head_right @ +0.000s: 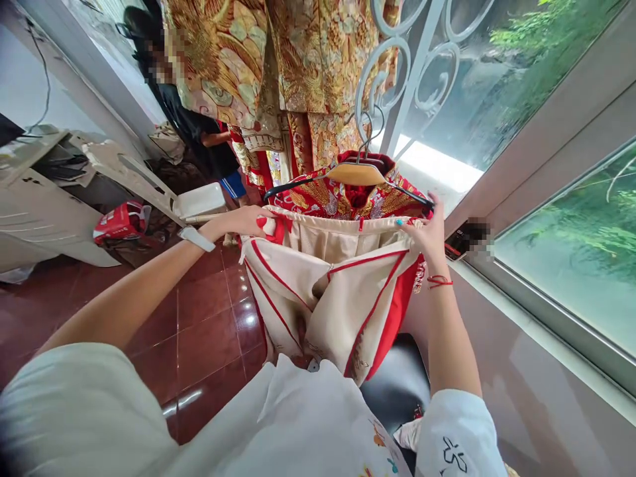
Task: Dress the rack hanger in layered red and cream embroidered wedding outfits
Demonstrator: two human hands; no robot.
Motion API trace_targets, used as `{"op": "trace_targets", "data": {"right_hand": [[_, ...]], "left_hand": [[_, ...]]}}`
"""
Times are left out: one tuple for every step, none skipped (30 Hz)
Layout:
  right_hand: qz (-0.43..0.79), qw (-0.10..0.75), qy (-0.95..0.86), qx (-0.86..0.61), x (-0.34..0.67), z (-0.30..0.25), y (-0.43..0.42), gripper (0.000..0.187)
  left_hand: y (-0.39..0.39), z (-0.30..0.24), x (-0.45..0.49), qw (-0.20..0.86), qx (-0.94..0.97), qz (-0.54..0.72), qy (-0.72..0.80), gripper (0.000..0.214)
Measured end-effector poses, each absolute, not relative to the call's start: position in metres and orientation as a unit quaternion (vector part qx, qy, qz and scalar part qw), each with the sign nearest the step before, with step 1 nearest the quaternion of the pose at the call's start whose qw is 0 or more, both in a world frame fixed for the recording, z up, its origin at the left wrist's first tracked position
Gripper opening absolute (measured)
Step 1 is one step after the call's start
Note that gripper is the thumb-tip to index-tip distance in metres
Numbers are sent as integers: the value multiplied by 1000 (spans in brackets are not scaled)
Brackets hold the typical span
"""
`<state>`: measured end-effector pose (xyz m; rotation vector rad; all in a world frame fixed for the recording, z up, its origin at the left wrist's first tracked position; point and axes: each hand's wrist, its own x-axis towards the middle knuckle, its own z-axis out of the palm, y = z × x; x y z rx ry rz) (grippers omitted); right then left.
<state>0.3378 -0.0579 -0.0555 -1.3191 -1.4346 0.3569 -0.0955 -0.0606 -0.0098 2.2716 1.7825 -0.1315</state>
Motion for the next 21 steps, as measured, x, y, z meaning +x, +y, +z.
{"op": "trace_targets", "data": {"right_hand": [[159, 551, -596, -562, 336, -56, -50, 80], [161, 552, -594, -563, 334, -56, -45, 80], [159, 554, -591, -565, 333, -55, -42, 77], [155, 556, -586, -568, 333, -54, -40, 74], [152, 557, -582, -573, 334, -53, -39, 71], [150, 557, -577, -578, 335, -51, -38, 68], [150, 556, -573, -584, 336, -50, -36, 66], [151, 555, -570, -587, 338, -49, -34, 64], [153, 555, -568, -589, 339, -48, -32, 63], [155, 555, -567, -589, 340, -47, -30, 62], [158, 554, -569, -588, 341, -47, -28, 62], [160, 551, -571, -586, 342, -47, -26, 62], [163, 548, -574, -586, 342, -48, -25, 63], [165, 545, -577, -586, 342, -48, -25, 63], [165, 543, -581, -584, 342, -49, -25, 65], [162, 544, -584, -580, 342, -49, -26, 66], [155, 546, -587, -577, 342, -49, -28, 67], [147, 548, -590, -574, 342, -49, -30, 68], [139, 550, -594, -570, 343, -49, -33, 69], [131, 550, -599, -568, 343, -49, -36, 69], [122, 549, -603, -566, 344, -48, -40, 70]], "left_hand": [[-56, -10, -96, 124, 780, -45, 612, 69], [-51, -11, -97, 120, 782, -45, 610, 68], [-47, -13, -98, 114, 785, -44, 607, 66], [-43, -15, -98, 105, 788, -44, 605, 65], [-38, -17, -99, 92, 788, -45, 607, 64], [-33, -18, -101, 80, 784, -47, 614, 63], [-27, -19, -102, 68, 775, -50, 626, 63], [-22, -19, -103, 61, 764, -53, 640, 63], [-16, -19, -104, 60, 756, -56, 650, 63], [-11, -19, -105, 64, 753, -58, 653, 63], [-6, -18, -106, 71, 756, -60, 648, 62], [-2, -17, -108, 80, 765, -60, 636, 59], [1, -17, -109, 87, 776, -60, 621, 55], [4, -16, -111, 91, 786, -62, 609, 51], [6, -14, -113, 90, 793, -63, 600, 48], [7, -13, -114, 84, 798, -62, 594, 47], [8, -11, -115, 75, 802, -61, 590, 47], [8, -8, -116, 66, 805, -58, 587, 49], [8, -4, -116, 58, 808, -54, 584, 51], [7, 0, -116, 50, 810, -49, 582, 52], [6, 6, -114, 42, 809, -42, 584, 53]]}}
